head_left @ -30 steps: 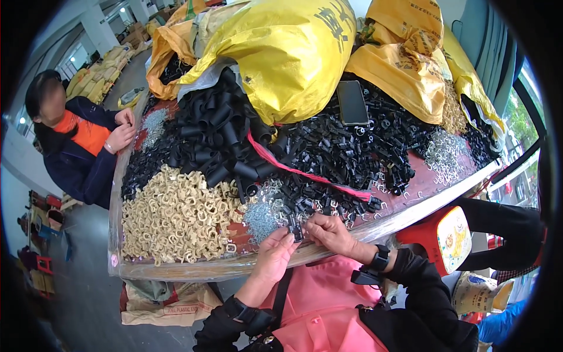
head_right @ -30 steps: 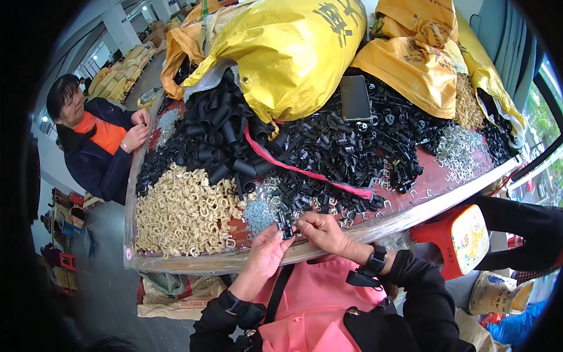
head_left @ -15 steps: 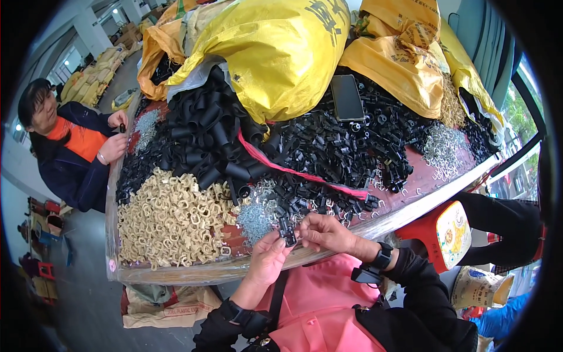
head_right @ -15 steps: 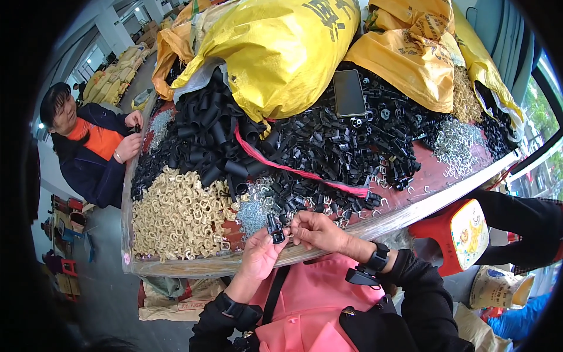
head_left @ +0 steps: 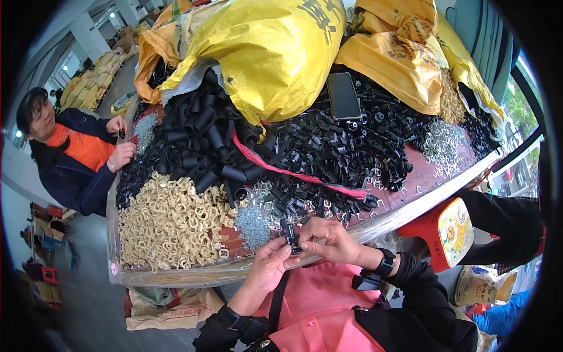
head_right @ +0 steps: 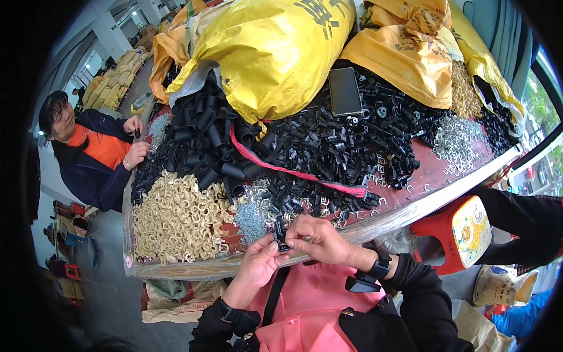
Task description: Sorting small black and silver industrial components at a factory workbench.
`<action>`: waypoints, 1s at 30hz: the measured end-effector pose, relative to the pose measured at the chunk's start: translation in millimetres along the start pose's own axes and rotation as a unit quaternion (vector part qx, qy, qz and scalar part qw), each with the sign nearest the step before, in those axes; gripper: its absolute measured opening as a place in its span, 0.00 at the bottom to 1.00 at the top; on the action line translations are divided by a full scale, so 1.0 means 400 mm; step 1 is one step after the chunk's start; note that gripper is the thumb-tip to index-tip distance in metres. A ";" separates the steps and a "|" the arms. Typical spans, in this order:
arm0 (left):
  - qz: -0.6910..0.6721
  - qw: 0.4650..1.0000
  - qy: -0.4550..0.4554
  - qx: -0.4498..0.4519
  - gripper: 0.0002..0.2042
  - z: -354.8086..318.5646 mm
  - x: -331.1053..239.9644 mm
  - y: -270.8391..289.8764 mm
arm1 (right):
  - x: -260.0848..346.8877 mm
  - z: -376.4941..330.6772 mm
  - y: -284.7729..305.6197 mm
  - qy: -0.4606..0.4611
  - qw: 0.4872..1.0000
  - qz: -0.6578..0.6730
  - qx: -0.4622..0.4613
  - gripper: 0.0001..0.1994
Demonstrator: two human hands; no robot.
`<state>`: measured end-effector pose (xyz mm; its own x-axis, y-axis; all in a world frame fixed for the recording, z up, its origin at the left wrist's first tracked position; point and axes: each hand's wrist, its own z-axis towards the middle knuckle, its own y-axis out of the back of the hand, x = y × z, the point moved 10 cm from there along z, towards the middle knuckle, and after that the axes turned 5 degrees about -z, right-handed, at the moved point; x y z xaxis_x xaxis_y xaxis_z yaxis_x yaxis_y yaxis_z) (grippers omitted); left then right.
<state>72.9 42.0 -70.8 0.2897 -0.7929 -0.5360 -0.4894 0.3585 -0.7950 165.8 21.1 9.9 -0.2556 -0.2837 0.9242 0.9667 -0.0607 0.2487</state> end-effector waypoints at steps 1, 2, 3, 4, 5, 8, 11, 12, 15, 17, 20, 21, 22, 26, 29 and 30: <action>0.004 1.000 0.007 0.002 0.12 0.001 0.003 -0.003 | 0.017 -0.002 0.006 0.026 0.998 -0.047 -0.014 0.03; 0.005 1.000 0.009 0.002 0.12 0.002 0.004 -0.003 | 0.034 -0.005 0.011 0.052 0.994 -0.094 -0.029 0.03; 0.010 1.000 0.015 0.000 0.12 0.002 0.008 -0.003 | 0.048 -0.010 0.015 0.078 0.986 -0.140 -0.042 0.03; 0.016 1.000 0.021 -0.001 0.12 0.003 0.011 -0.002 | 0.046 -0.013 0.016 0.076 0.986 -0.139 -0.043 0.03; 0.022 0.999 0.027 -0.003 0.12 0.004 0.014 -0.003 | 0.050 -0.017 0.017 0.086 0.982 -0.162 -0.047 0.04; 0.044 0.998 0.029 -0.016 0.12 0.003 0.018 -0.009 | 0.058 -0.028 0.020 0.102 0.972 -0.205 -0.055 0.04; 0.074 0.996 0.033 -0.027 0.12 0.002 0.019 -0.018 | 0.086 -0.031 0.002 0.147 0.956 -0.253 -0.012 0.05; 0.093 0.995 0.035 -0.032 0.11 0.001 0.018 -0.019 | 0.083 -0.033 0.001 0.148 0.956 -0.252 -0.011 0.05; 0.109 0.992 0.048 -0.036 0.12 -0.007 0.018 -0.014 | 0.043 -0.032 0.002 0.083 0.991 -0.100 -0.010 0.06; 0.100 0.992 0.074 -0.031 0.14 -0.014 0.025 -0.006 | 0.010 -0.027 -0.010 0.001 1.000 -0.019 -0.016 0.07; 0.082 0.994 0.039 -0.052 0.12 -0.035 -0.006 0.036 | -0.072 -0.014 -0.048 -0.168 0.976 0.139 -0.020 0.07; 0.074 0.995 0.027 -0.059 0.12 -0.042 -0.017 0.050 | -0.056 0.010 -0.054 -0.107 0.991 0.076 -0.005 0.07; 0.072 0.995 0.021 -0.060 0.12 -0.050 -0.029 0.065 | -0.041 0.033 -0.065 -0.044 0.999 0.013 0.011 0.08; 0.035 0.983 -0.090 -0.154 0.10 -0.119 -0.144 0.183 | 0.003 0.143 -0.162 0.091 0.976 -0.158 0.120 0.07; -0.025 0.971 -0.134 -0.196 0.08 -0.174 -0.200 0.256 | -0.008 0.217 -0.275 0.122 0.924 -0.300 0.202 0.07; -0.031 0.970 -0.138 -0.196 0.08 -0.183 -0.208 0.268 | -0.030 0.237 -0.314 0.115 0.885 -0.387 0.231 0.08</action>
<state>-64.0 110.2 -90.6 0.5113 -0.6248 -0.5901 -0.7237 0.0574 -0.6878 46.3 122.8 -5.0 -0.7778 -0.5192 0.3543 0.3798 0.0609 0.9231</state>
